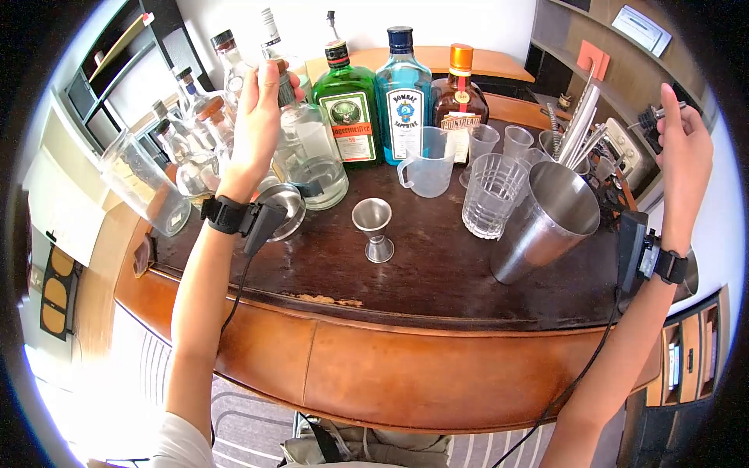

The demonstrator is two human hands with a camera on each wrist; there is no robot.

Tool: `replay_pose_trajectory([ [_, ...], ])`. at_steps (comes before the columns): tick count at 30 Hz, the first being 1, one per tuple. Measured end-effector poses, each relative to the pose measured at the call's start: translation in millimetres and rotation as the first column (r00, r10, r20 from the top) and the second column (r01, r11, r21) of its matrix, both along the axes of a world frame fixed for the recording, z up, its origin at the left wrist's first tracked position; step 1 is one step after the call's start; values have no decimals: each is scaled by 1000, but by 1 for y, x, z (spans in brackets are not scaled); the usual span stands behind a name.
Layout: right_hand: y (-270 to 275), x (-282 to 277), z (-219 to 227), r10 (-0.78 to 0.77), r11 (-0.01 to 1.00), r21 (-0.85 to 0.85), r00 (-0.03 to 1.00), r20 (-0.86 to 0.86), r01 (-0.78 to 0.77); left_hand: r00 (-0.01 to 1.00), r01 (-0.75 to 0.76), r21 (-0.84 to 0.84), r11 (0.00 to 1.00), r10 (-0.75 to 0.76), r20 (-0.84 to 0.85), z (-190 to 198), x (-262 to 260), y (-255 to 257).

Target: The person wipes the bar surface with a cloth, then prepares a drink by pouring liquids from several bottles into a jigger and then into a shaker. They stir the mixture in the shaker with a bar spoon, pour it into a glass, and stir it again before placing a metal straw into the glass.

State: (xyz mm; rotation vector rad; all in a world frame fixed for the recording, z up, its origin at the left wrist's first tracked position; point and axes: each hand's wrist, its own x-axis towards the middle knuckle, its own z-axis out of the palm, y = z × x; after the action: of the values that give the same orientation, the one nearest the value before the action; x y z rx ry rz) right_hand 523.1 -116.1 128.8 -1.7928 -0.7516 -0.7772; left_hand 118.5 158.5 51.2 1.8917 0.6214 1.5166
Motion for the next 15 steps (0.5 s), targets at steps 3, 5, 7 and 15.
replay_pose_trajectory([
  [3,-3,1,3,13,1000,26,1000,2,-13,1000,-2,7,1000,2,16,1,3,0],
  [5,-5,2,5,27,999,43,1000,11,-27,1000,-8,26,1000,8,19,1,4,1],
  [7,-8,0,6,43,997,57,999,20,-44,999,-12,25,1000,11,31,2,5,-1],
  [15,-17,3,10,58,994,92,998,40,-61,998,-38,10,999,37,56,2,9,-2],
])
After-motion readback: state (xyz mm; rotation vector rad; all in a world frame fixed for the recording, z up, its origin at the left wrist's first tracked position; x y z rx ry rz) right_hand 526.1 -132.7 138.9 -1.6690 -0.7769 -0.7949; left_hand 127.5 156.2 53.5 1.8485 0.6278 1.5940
